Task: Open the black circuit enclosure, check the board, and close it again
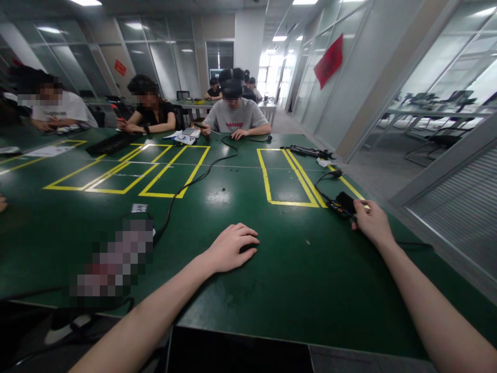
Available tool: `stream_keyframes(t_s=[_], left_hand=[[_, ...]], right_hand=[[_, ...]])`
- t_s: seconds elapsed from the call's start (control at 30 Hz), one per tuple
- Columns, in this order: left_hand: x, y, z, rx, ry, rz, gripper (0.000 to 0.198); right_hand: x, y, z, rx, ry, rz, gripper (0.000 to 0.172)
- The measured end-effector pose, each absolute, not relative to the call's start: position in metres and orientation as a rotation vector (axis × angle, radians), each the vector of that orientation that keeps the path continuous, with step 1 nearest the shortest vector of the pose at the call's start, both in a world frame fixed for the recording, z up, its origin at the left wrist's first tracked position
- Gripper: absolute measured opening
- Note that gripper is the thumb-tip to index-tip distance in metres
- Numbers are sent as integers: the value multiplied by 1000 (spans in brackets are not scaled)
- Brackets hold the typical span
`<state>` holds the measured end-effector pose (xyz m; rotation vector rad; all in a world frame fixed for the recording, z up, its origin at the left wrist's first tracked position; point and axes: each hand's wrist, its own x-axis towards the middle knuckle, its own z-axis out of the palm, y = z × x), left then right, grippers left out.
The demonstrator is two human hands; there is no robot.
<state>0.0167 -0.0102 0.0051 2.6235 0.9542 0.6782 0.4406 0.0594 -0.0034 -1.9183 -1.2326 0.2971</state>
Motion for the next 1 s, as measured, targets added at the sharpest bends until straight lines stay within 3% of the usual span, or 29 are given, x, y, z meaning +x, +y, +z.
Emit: stream_keyframes(t_s=[0.17, 0.47, 0.6, 0.83, 1.0], left_hand=[[17, -9, 4, 2613, 952, 675, 16], [17, -10, 5, 2621, 954, 684, 17], [16, -9, 5, 2616, 962, 671, 16], [15, -8, 3, 2618, 944, 691, 18], [15, -7, 3, 2609, 949, 688, 17]], right_hand=[[446, 64, -3, -1932, -1188, 391, 58], [443, 60, -5, -1889, -1450, 172, 76], [438, 56, 0, -1837, -1499, 102, 65], [441, 58, 0, -1827, -1550, -85, 31], [444, 61, -5, -1929, -1627, -25, 34]])
